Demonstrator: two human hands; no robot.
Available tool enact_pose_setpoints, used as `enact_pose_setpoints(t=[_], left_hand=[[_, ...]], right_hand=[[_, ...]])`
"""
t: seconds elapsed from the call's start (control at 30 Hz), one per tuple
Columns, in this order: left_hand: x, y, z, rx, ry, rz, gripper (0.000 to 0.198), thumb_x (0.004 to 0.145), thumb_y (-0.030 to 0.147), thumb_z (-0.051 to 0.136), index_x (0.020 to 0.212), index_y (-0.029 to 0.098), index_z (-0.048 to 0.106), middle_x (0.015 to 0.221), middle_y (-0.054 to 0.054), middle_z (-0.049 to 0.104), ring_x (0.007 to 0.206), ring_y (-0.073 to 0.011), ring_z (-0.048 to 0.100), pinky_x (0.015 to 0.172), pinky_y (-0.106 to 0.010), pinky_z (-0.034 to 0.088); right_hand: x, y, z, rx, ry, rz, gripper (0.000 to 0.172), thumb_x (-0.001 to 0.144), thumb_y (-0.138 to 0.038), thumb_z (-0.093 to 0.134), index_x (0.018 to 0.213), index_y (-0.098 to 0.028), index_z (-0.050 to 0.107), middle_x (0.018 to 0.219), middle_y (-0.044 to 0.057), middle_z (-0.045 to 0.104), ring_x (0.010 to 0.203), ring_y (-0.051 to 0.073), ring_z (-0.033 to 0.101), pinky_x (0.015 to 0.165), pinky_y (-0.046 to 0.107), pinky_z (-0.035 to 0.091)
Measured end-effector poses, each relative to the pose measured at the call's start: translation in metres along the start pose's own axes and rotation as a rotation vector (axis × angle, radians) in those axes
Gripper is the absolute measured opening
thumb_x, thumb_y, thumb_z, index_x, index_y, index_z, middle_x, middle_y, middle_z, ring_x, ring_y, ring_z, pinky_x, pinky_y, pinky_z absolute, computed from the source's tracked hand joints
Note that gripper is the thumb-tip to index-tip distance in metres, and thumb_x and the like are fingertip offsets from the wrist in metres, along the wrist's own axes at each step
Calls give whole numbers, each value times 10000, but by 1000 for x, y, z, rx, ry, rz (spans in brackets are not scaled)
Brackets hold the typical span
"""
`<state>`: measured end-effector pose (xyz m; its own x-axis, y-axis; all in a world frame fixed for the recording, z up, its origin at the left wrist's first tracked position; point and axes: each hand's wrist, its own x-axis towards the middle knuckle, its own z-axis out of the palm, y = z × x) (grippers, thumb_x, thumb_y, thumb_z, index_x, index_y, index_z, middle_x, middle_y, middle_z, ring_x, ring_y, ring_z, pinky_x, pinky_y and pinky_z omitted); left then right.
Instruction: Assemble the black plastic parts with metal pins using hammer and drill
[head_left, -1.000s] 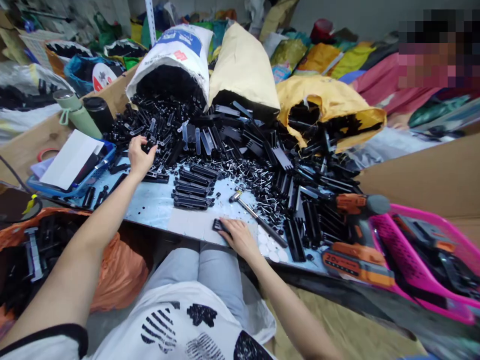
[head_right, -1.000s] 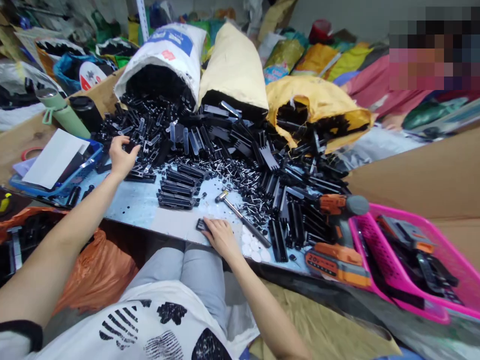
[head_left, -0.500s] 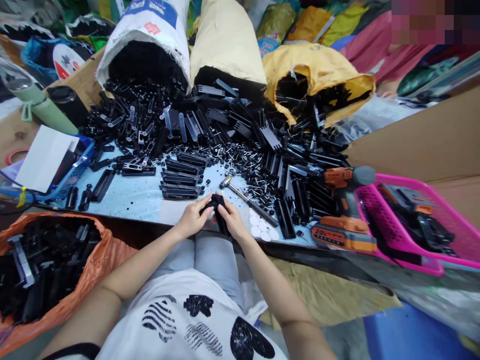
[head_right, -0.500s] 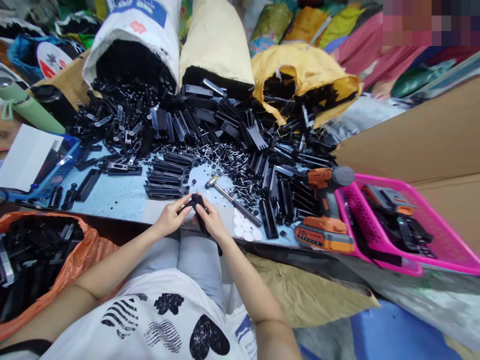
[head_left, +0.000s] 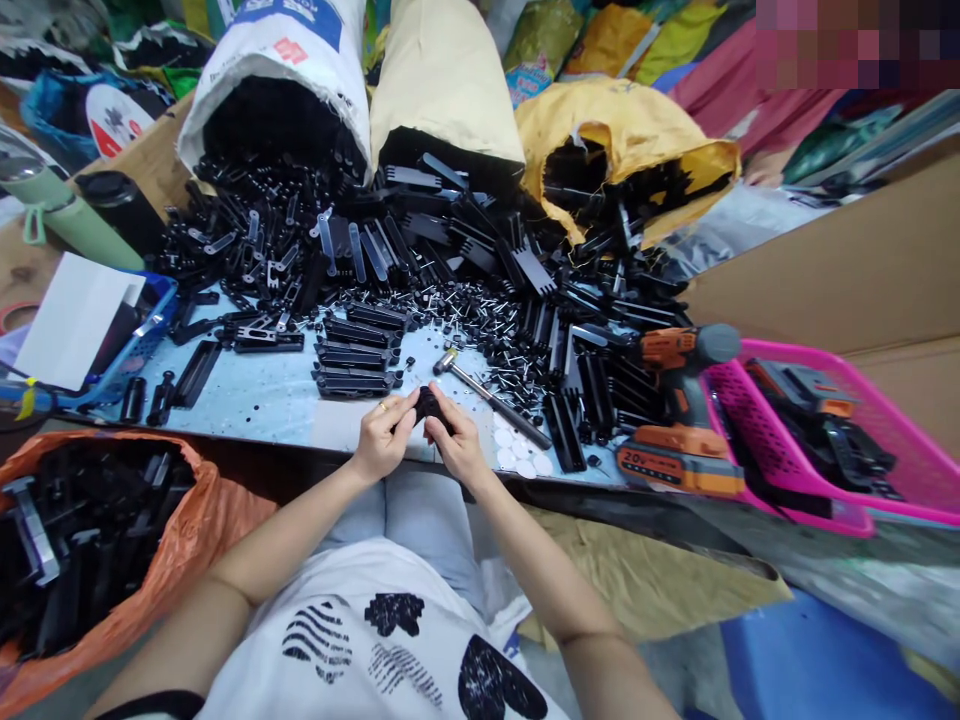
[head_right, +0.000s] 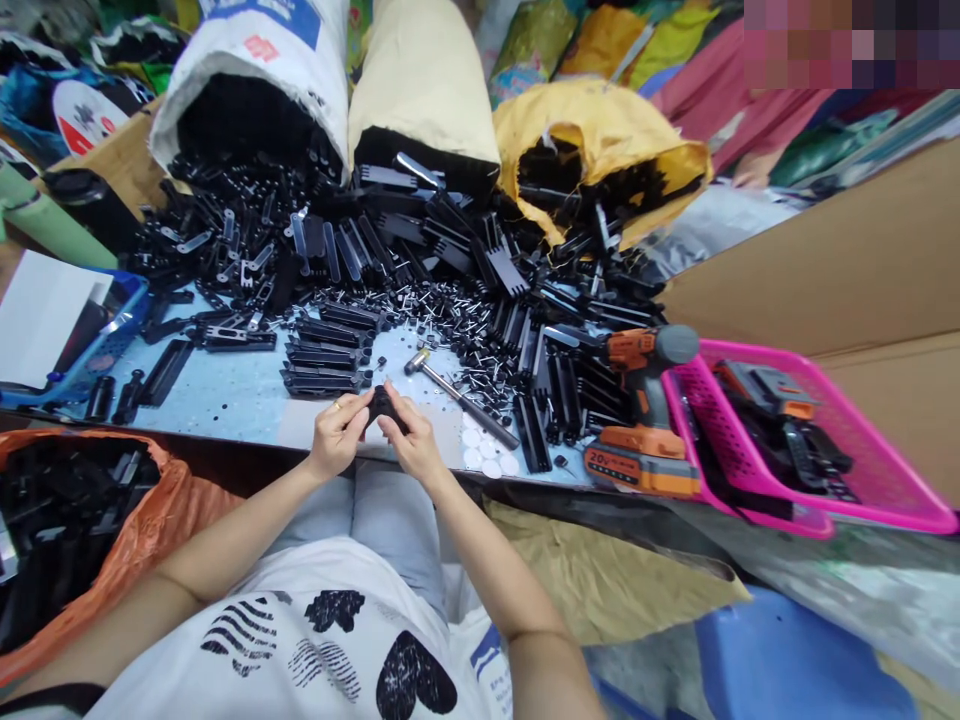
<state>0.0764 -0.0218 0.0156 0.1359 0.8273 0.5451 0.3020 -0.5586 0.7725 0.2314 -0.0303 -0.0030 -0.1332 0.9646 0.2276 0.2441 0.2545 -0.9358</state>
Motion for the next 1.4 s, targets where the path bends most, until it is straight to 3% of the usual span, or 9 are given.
enact_pose_setpoints(t=[0.1, 0.27, 0.4, 0.67, 0.8, 1.1, 1.2, 1.33, 1.4], left_hand=[[1, 5, 0, 17, -44, 33, 369, 938, 237, 414, 1286, 165, 515, 890, -72, 637, 758, -122, 588, 711, -251, 500], [2, 13, 1, 85, 136, 52, 365, 940, 201, 402, 1285, 156, 510, 849, -70, 644, 692, -118, 561, 674, -247, 488], [7, 11, -8, 83, 113, 153, 359, 929, 174, 422, 1274, 152, 517, 882, -75, 655, 741, -118, 585, 691, -234, 490], [25, 5, -17, 97, 97, 209, 328, 942, 217, 399, 1211, 140, 568, 859, -81, 670, 732, -124, 602, 671, -239, 500], [30, 1, -23, 71, 1, 295, 321, 926, 200, 429, 1208, 140, 570, 858, -77, 675, 713, -118, 603, 661, -232, 501], [41, -3, -31, 51, -97, 274, 298, 923, 209, 437, 1173, 150, 588, 879, -74, 684, 748, -124, 626, 697, -241, 513], [33, -8, -26, 10, -154, 140, 299, 925, 277, 443, 1161, 165, 588, 912, -72, 679, 770, -134, 639, 718, -254, 525], [-5, -20, -9, -109, -23, -411, 429, 940, 386, 391, 1306, 164, 432, 789, -31, 636, 546, -105, 611, 546, -230, 528], [-27, -27, -6, -168, 27, -626, 512, 934, 427, 385, 1360, 146, 335, 772, -27, 619, 517, -108, 604, 515, -239, 529]], right_hand=[[4, -8, 4, 4, 38, -19, 491, 909, -441, 432, 1363, -255, 439, 970, 60, 585, 577, 94, 525, 595, 264, 511], [6, -25, 18, -103, 151, -85, 537, 930, -467, 351, 1399, -207, 386, 983, 98, 607, 591, 117, 528, 592, 270, 507], [3, -32, 19, -195, 142, -213, 555, 937, -457, 341, 1418, -179, 345, 867, 82, 607, 657, 151, 547, 664, 318, 513], [12, -35, 16, -240, 194, -320, 531, 945, -379, 361, 1443, -209, 288, 1009, 107, 597, 802, 174, 573, 711, 329, 512], [15, -30, 17, -221, 159, -395, 541, 933, -374, 405, 1442, -234, 288, 980, 87, 602, 796, 173, 566, 724, 341, 508], [7, -14, 30, -151, 230, -244, 553, 937, -387, 393, 1452, -237, 260, 1018, 91, 585, 761, 154, 574, 712, 328, 512], [7, -10, 26, -179, 129, -199, 556, 944, -409, 363, 1455, -220, 251, 1021, 91, 589, 749, 143, 580, 723, 313, 512], [29, -1, -6, -421, -192, -164, 504, 943, -433, 363, 1406, -235, 355, 1083, 79, 596, 899, 157, 589, 808, 316, 499], [55, 9, -41, -605, -197, -142, 466, 925, -440, 408, 1341, -232, 452, 1134, 80, 588, 1006, 181, 560, 840, 335, 484]])
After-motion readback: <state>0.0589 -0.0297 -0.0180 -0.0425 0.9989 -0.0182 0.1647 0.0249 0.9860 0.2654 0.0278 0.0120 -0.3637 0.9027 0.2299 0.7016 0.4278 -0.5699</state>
